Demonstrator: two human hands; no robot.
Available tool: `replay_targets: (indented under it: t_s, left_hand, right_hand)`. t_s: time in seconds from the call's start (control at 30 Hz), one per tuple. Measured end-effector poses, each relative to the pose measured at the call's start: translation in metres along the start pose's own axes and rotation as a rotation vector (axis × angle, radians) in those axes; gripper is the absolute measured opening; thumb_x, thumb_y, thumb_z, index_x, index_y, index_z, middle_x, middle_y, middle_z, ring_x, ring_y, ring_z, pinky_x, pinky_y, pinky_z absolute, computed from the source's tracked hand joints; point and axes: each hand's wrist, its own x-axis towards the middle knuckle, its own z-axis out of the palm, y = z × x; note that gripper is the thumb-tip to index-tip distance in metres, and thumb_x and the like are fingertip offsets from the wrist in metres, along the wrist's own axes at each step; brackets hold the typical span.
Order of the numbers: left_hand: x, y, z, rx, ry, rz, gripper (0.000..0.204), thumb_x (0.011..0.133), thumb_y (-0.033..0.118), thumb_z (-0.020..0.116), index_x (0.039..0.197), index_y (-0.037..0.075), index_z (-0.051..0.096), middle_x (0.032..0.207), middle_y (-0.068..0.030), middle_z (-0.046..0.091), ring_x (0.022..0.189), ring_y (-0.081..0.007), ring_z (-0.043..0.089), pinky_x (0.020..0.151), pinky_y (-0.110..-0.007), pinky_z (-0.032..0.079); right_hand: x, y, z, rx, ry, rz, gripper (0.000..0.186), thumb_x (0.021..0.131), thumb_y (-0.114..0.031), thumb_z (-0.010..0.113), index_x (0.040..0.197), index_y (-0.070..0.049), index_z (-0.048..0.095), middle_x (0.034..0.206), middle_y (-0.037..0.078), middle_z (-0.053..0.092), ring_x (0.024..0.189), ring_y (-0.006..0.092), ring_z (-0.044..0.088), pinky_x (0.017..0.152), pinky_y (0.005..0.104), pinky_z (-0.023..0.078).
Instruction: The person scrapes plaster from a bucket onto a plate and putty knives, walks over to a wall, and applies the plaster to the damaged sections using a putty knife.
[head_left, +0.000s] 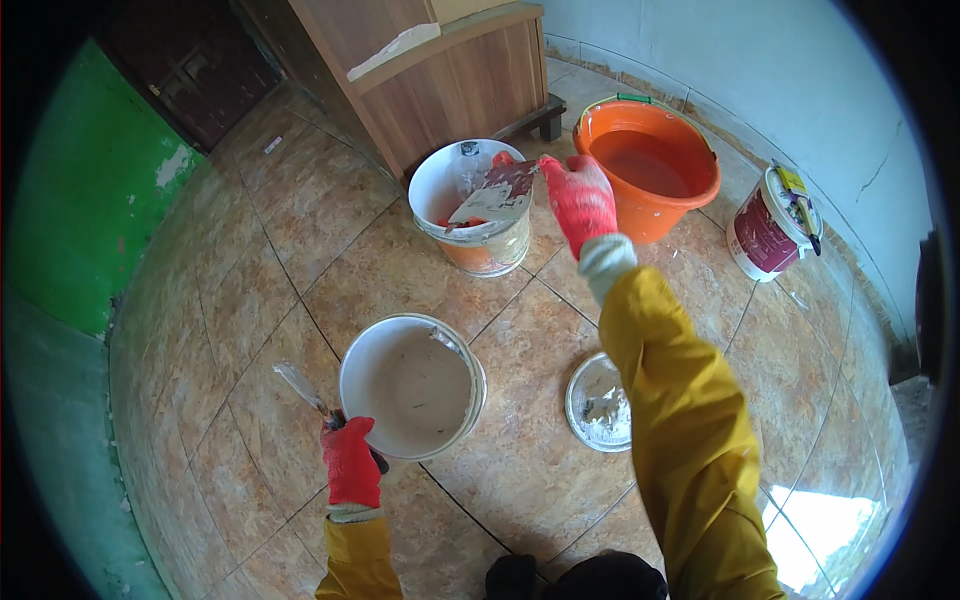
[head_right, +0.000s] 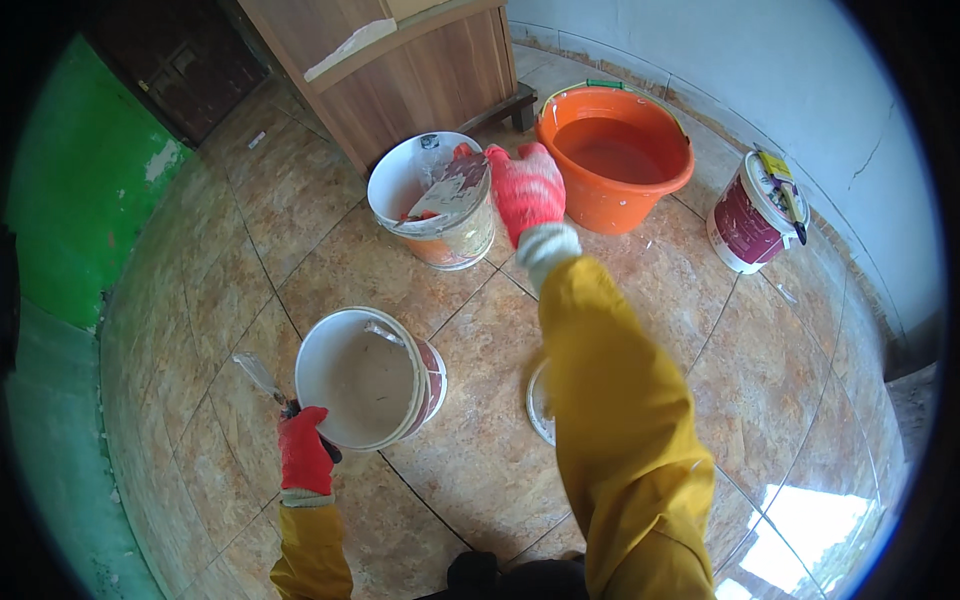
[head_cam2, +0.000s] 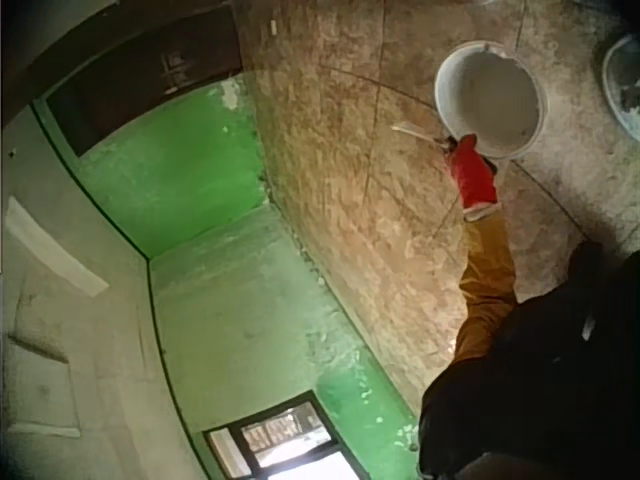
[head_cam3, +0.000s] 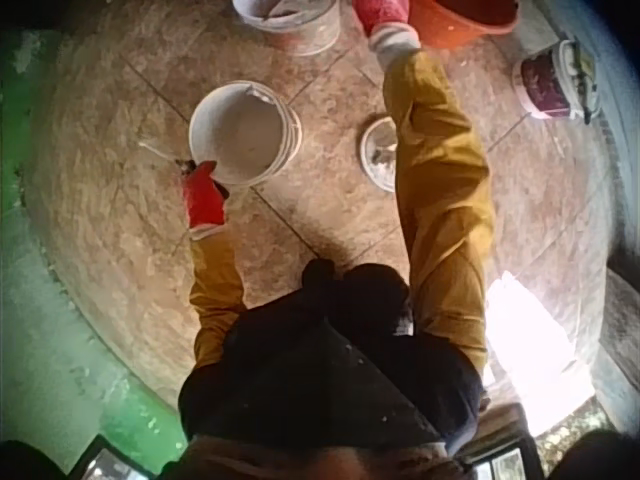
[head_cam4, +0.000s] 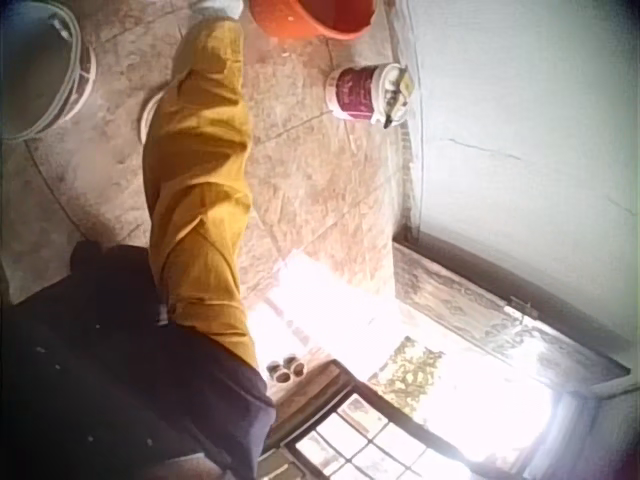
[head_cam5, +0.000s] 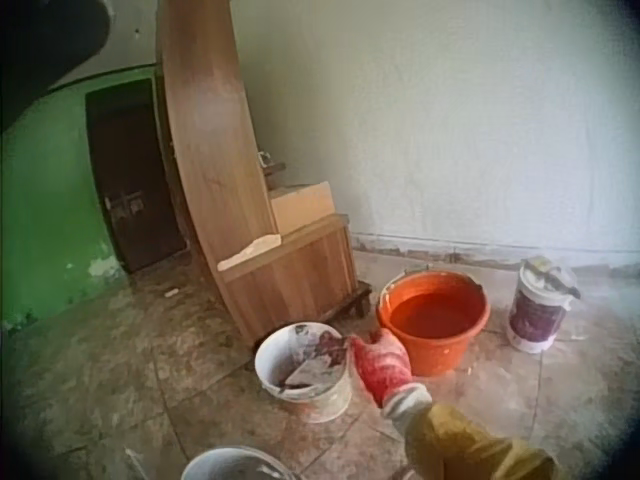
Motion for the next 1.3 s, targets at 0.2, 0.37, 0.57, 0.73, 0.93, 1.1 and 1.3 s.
replay_targets:
  t_s: [0.2, 0.37, 0.57, 0.73, 0.93, 1.1, 1.3]
  left_hand:
    - [0.024, -0.011, 0.0, -0.041, -0.051, -0.057, 0.019, 0.071, 0.003, 0.064, 0.088, 0.003, 0.056, 0.077, -0.0049, 0.06, 0.066, -0.0163, 0.057, 0.062, -0.03, 0.046]
    - [0.021, -0.007, -0.001, -0.032, -0.019, -0.013, 0.02, 0.079, 0.015, 0.068, 0.091, 0.003, 0.056, 0.073, -0.0019, 0.058, 0.062, -0.0133, 0.054, 0.059, -0.027, 0.044]
    - [0.001, -0.013, 0.003, 0.16, 0.152, 0.13, 0.033, 0.088, 0.037, 0.058, 0.104, 0.009, 0.052, 0.081, 0.0017, 0.052, 0.064, -0.0091, 0.045, 0.054, -0.025, 0.039]
    - [-0.086, 0.026, -0.013, 0.041, 0.154, 0.275, 0.032, 0.091, 0.035, 0.049, 0.111, 0.01, 0.05, 0.076, 0.0037, 0.045, 0.062, -0.006, 0.038, 0.053, -0.023, 0.036]
    - [-0.185, 0.014, 0.034, 0.168, -0.48, 0.19, 0.03, 0.092, 0.025, 0.048, 0.116, 0.007, 0.049, 0.076, 0.0038, 0.043, 0.064, -0.0051, 0.041, 0.054, -0.02, 0.035]
    - [-0.209, -0.038, 0.078, 0.822, -0.93, 0.579, 0.036, 0.086, 0.022, 0.061, 0.112, 0.001, 0.05, 0.087, -0.0117, 0.055, 0.077, -0.0253, 0.058, 0.067, -0.035, 0.047]
    - [-0.237, -0.057, 0.127, 1.11, -1.055, 0.438, 0.037, 0.085, 0.023, 0.061, 0.109, -0.003, 0.052, 0.097, -0.0193, 0.056, 0.091, -0.031, 0.057, 0.079, -0.038, 0.046]
  right_hand:
    - [0.058, 0.012, 0.019, -0.564, -0.442, -0.544, 0.034, 0.089, -0.032, 0.05, 0.085, -0.002, 0.064, 0.076, 0.017, 0.063, 0.073, 0.0296, 0.061, 0.067, 0.0391, 0.044]
    - [0.046, 0.01, -0.008, -0.726, -0.276, -0.951, 0.018, 0.085, -0.018, 0.057, 0.096, -0.004, 0.061, 0.081, 0.017, 0.063, 0.072, 0.0354, 0.059, 0.068, 0.0396, 0.045]
    - [0.014, 0.065, -0.058, 1.102, -0.695, 0.215, 0.025, 0.084, -0.007, 0.056, 0.107, -0.001, 0.057, 0.092, 0.011, 0.061, 0.077, 0.0228, 0.056, 0.068, 0.0312, 0.047]
    - [-0.089, 0.073, -0.151, 1.244, -0.575, 0.213, 0.03, 0.085, -0.01, 0.055, 0.113, 0.0, 0.051, 0.1, 0.008, 0.056, 0.078, 0.0198, 0.052, 0.065, 0.0291, 0.044]
    - [-0.186, 0.172, -0.305, 0.844, -0.161, 0.343, 0.044, 0.092, -0.018, 0.044, 0.133, -0.001, 0.037, 0.116, 0.009, 0.055, 0.082, 0.0162, 0.057, 0.064, 0.0257, 0.045]
    - [-0.267, 0.23, -0.383, 0.481, -0.081, 0.454, 0.04, 0.093, -0.015, 0.045, 0.131, -0.003, 0.04, 0.105, 0.005, 0.057, 0.079, 0.0144, 0.056, 0.064, 0.0263, 0.049]
    - [-0.307, 0.25, -0.382, 0.464, -0.029, 0.555, 0.039, 0.092, -0.007, 0.045, 0.131, -0.005, 0.043, 0.109, 0.006, 0.059, 0.078, 0.0121, 0.059, 0.06, 0.0248, 0.05]
